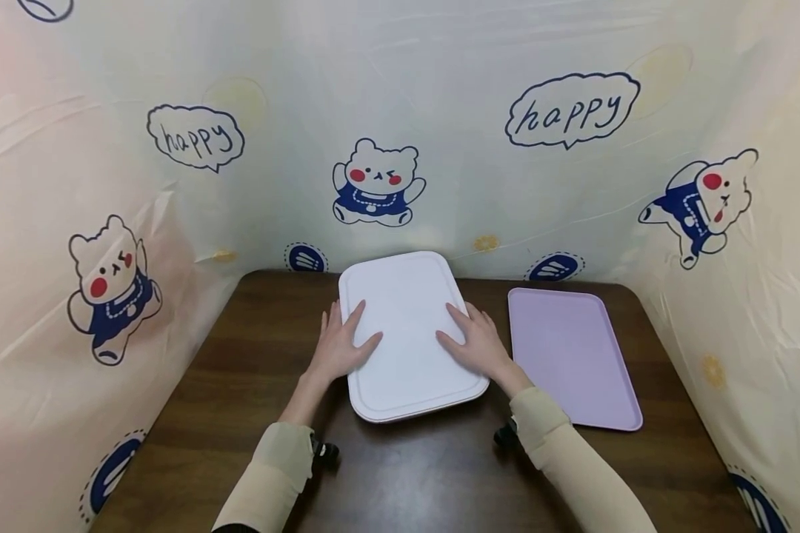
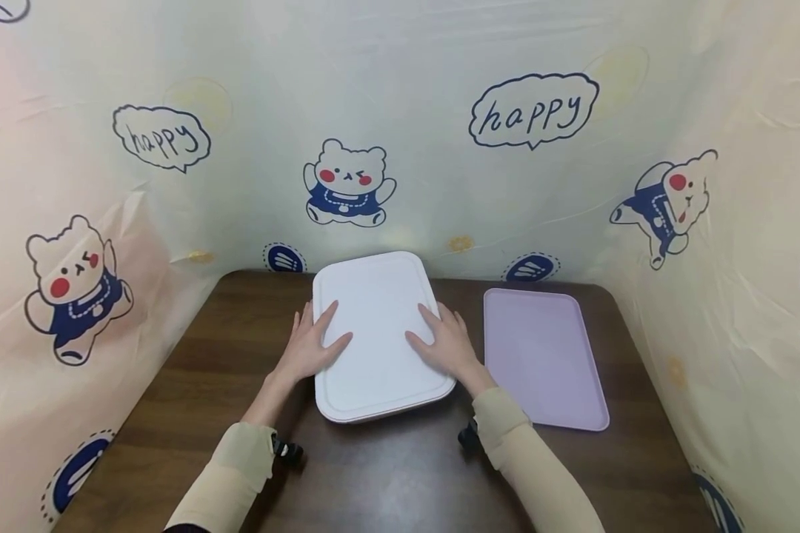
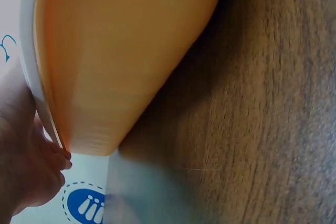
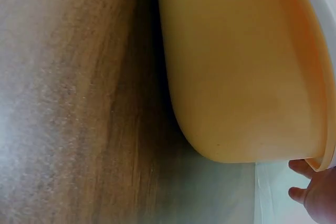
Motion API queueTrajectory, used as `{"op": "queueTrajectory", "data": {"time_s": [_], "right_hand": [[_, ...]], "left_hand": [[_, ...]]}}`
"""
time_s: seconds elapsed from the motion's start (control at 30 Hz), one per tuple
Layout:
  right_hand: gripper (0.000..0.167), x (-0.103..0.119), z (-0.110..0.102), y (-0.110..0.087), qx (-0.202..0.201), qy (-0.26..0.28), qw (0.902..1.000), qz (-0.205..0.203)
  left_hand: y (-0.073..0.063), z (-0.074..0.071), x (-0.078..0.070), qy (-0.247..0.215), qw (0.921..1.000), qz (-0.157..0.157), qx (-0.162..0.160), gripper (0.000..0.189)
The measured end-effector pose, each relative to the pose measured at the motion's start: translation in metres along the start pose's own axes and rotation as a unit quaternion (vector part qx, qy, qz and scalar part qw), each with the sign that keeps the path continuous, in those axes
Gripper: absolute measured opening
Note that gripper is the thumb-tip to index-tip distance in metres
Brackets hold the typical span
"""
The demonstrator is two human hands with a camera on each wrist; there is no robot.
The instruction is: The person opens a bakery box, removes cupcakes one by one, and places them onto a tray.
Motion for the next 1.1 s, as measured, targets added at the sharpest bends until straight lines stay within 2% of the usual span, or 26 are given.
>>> {"op": "queueTrajectory", "data": {"time_s": [0.17, 0.43, 0.8, 0.93, 1.1], "right_hand": [[0.077, -0.001, -0.002, -0.005, -0.004, 0.0, 1.0, 0.007], [0.078, -0.005, -0.003, -0.012, -0.011, 0.017, 0.9989, 0.042], [0.074, -0.004, -0.008, -0.023, -0.028, 0.047, 0.9973, 0.049], [0.074, -0.005, -0.008, -0.027, -0.052, 0.066, 0.9952, 0.05], [0.073, -0.021, 0.005, -0.03, -0.118, 0.11, 0.9862, 0.037]], "left_hand": [[0.006, 0.002, -0.002, 0.006, 0.9999, 0.01, 0.008, 0.088], [0.015, 0.004, -0.004, 0.014, 0.9992, 0.03, 0.023, 0.087], [0.025, 0.008, -0.008, 0.018, 0.9978, 0.044, 0.046, 0.088], [0.029, 0.009, -0.009, 0.018, 0.9969, 0.054, 0.054, 0.088], [0.033, 0.012, -0.007, 0.023, 0.9949, 0.068, 0.071, 0.088]]}}
Point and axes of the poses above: each hand's wrist, its own y-axis towards the middle knuckle, its own z-axis out of the palm, x = y × z, the point moved 8 cm from there along y, towards the middle knuckle, and after that the axes turned 11 degrees about z, right-handed, at the moved point
